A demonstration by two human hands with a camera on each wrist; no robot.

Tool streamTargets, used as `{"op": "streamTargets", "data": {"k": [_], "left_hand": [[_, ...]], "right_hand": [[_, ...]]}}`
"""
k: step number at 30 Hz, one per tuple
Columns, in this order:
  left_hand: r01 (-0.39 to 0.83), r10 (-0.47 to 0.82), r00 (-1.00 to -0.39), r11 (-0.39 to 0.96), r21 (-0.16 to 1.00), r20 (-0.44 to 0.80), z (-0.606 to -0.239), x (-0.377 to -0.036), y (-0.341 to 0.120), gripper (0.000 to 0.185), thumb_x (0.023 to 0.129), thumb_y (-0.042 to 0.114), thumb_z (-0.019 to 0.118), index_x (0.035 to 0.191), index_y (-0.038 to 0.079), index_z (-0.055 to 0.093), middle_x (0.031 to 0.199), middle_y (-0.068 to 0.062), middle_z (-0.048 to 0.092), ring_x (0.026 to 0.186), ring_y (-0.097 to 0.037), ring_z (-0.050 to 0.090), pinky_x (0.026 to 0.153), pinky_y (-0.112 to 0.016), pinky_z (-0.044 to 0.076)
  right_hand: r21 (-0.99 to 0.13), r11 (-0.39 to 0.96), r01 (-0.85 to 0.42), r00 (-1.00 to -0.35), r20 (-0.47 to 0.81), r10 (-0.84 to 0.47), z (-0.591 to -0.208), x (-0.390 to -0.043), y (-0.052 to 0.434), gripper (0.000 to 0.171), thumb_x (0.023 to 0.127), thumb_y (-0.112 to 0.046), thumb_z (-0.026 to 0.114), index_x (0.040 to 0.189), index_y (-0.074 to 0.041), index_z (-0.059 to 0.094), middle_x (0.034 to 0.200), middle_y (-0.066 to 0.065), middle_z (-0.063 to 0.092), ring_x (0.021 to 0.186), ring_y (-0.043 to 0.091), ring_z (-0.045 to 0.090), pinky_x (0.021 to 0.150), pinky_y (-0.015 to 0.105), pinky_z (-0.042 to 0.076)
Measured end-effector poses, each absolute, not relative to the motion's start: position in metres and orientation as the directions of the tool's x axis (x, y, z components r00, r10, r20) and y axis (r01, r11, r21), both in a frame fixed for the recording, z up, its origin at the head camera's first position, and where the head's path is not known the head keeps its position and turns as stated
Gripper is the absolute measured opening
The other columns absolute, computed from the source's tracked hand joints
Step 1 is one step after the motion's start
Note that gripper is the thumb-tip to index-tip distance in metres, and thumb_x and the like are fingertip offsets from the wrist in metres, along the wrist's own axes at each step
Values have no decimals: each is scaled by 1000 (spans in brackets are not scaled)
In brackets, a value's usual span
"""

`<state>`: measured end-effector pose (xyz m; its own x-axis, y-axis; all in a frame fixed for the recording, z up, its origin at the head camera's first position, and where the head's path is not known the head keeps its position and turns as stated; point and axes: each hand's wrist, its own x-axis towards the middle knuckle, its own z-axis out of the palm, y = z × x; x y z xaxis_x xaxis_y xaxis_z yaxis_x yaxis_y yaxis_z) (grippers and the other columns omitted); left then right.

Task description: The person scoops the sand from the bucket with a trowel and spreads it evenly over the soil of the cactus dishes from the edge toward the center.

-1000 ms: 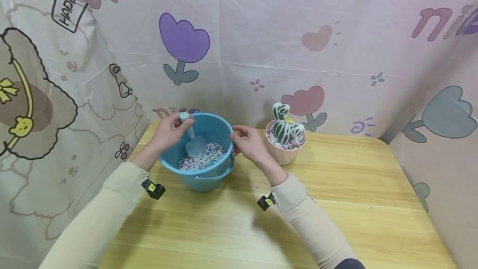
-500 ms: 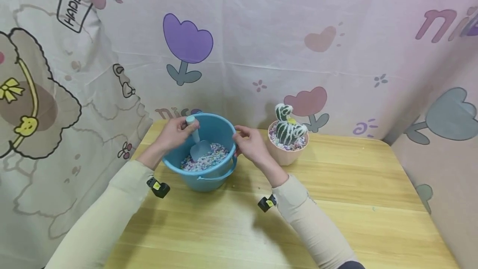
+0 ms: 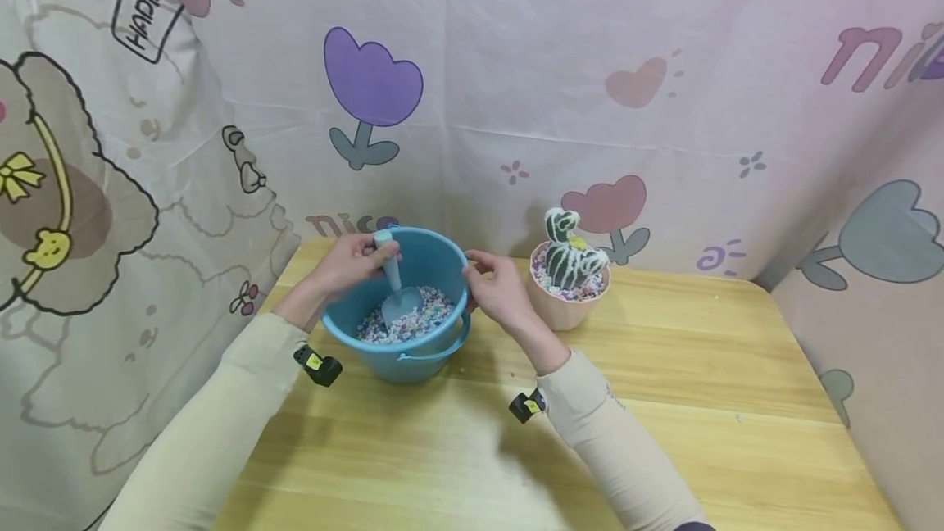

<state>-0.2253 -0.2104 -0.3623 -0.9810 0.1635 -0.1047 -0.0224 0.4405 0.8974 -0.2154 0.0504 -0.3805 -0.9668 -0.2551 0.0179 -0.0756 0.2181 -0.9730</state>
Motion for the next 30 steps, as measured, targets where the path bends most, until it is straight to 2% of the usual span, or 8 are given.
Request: {"op": "streamTargets", "data": {"k": [7, 11, 15, 18, 20, 22, 26, 30], "left_hand": [[-71, 128, -983, 408, 910, -134, -362, -226, -205, 47, 112, 29, 55, 133, -13, 60, 136, -33, 65, 131, -45, 64, 108, -49, 58], [-132, 91, -979, 400, 907, -182, -363, -227, -200, 50, 113, 32, 52, 134, -12, 59, 138, -33, 65, 128, -45, 66, 107, -49, 59], [-141, 22, -985, 471, 871, -171, -365, -226, -193, 49, 114, 33, 47, 133, -10, 59, 133, -31, 68, 123, -42, 69, 106, -49, 62], [-113, -20, -992, 559, 821, -123, -365, -225, -187, 47, 115, 33, 45, 128, -9, 61, 122, -28, 71, 109, -35, 70, 92, -40, 65], [-102, -37, -994, 594, 798, -99, -365, -225, -186, 44, 115, 32, 45, 122, -9, 62, 115, -26, 72, 100, -31, 68, 82, -35, 61], [-102, -51, -995, 616, 781, -90, -366, -225, -185, 42, 114, 31, 47, 119, -8, 64, 111, -25, 73, 95, -28, 67, 79, -33, 59], [-151, -49, -988, 552, 820, -149, -368, -226, -188, 43, 114, 29, 48, 125, -10, 62, 119, -28, 71, 108, -36, 70, 97, -45, 64], [-208, -14, -974, 452, 867, -226, -368, -227, -190, 48, 114, 31, 48, 136, -11, 57, 132, -32, 67, 128, -42, 66, 112, -52, 57]], "right_hand": [[-982, 187, -19, -958, -36, -286, -377, -217, 51, 43, 105, -4, 55, 146, 8, 55, 112, 35, 66, 53, 13, 64, 59, 40, 69], [-982, 187, -1, -955, -54, -290, -375, -217, 51, 42, 105, -3, 55, 144, 8, 57, 109, 37, 67, 53, 12, 64, 57, 34, 68], [-982, 187, -5, -956, -50, -289, -376, -217, 50, 41, 104, -3, 55, 143, 8, 58, 108, 37, 67, 53, 12, 64, 55, 31, 67], [-983, 183, -5, -956, -48, -288, -375, -217, 48, 41, 104, -4, 55, 143, 8, 59, 108, 37, 67, 52, 12, 64, 54, 31, 66], [-983, 181, -6, -957, -47, -288, -376, -218, 47, 41, 104, -4, 56, 144, 7, 59, 109, 37, 67, 52, 12, 64, 54, 31, 66], [-983, 184, -6, -957, -48, -286, -376, -218, 47, 41, 104, -5, 56, 144, 7, 58, 109, 36, 67, 53, 12, 64, 55, 31, 66], [-979, 202, -10, -958, -48, -281, -377, -217, 47, 40, 105, -6, 56, 143, 5, 60, 110, 35, 69, 55, 16, 67, 61, 40, 69], [-974, 225, -18, -961, -45, -271, -377, -217, 48, 40, 105, -6, 56, 143, 4, 60, 109, 34, 69, 55, 15, 66, 60, 38, 69]]}}
